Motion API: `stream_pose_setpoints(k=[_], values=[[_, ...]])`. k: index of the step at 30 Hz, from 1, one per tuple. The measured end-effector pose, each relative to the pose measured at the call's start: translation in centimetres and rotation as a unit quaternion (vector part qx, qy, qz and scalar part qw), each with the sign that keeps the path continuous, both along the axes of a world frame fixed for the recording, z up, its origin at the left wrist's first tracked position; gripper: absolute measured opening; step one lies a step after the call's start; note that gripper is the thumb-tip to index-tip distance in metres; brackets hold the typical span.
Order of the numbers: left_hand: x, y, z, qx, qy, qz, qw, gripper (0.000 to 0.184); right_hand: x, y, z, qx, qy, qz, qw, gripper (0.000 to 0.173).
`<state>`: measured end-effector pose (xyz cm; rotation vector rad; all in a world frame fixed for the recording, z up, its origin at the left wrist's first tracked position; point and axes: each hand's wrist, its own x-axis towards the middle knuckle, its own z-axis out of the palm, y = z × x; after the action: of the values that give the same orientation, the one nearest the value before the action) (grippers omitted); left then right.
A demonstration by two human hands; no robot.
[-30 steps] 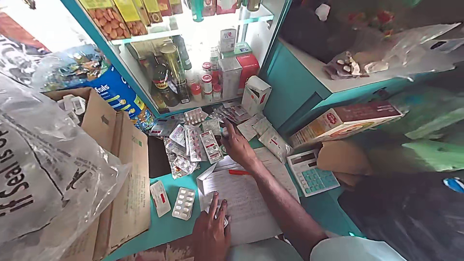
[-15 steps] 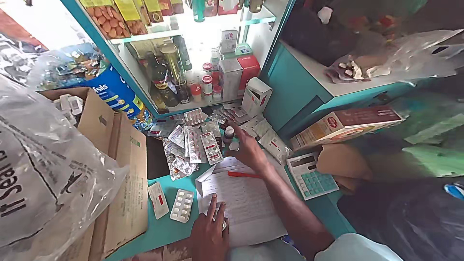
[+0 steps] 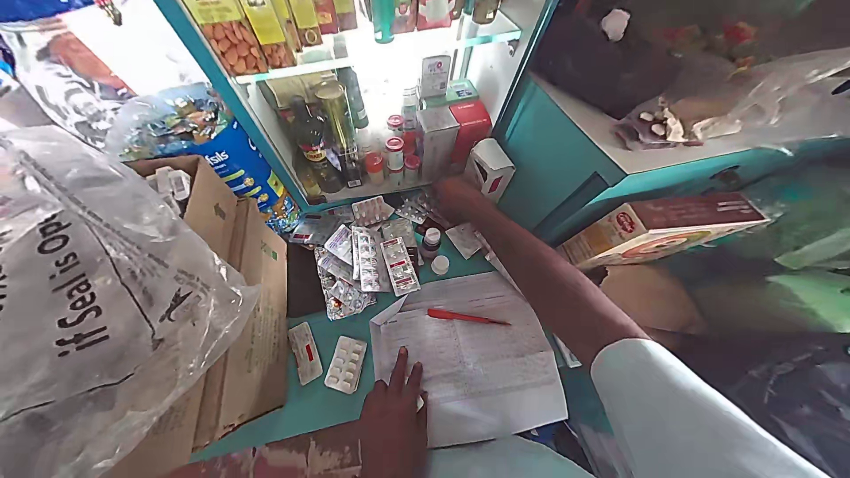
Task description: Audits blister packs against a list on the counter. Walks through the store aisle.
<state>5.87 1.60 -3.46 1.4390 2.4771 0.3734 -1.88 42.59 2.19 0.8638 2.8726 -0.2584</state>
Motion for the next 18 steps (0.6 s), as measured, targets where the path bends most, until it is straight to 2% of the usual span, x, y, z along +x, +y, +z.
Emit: stream_pose_setpoints(k=[2,6,8,11,13,15,16,18], values=[[0.0,0.1,0.0,0.004,0.001,0.002,1.0,0.043,-0.1,-0.7,0.6,0.012,-0.006,-0.011,1.0,0.025],[-0.1,0.2,0.7,-0.04,-0.016,-0.004,0.999,0.045,-0.2,-1.7,-0.4,0.067,0.035,-0.063,0.995,0.019],[-0.1,0.2,0.5,-0.031,-0.01,-0.006,0.999,0.046,0.2,-1.7,-0.6,0.066,0.034,-0.075,0.994,0.017],[-0.1,0.1,0.3,-0.017,-0.004,-0.004,1.0,0.046,1.3,-2.8,1.9,0.043,0.038,-0.096,0.994,0.019],[-0.3,-0.1,0.1,0.023,-0.007,0.0,1.0,0.046,3.1,-3.8,4.4,0.005,0.125,-0.138,0.982,0.021],[-0.7,-0.2,0.1,0.146,-0.016,0.016,0.989,0.041,6.5,-5.1,6.1,-0.081,0.291,-0.145,0.942,0.029],[-1.0,-0.2,0.5,0.219,-0.047,0.032,0.974,0.036,8.5,-6.3,6.6,-0.159,0.361,-0.133,0.909,0.036],[-1.5,0.2,1.8,0.36,-0.177,0.074,0.913,0.032,12.3,-9.8,6.7,-0.346,0.432,-0.101,0.827,0.043]])
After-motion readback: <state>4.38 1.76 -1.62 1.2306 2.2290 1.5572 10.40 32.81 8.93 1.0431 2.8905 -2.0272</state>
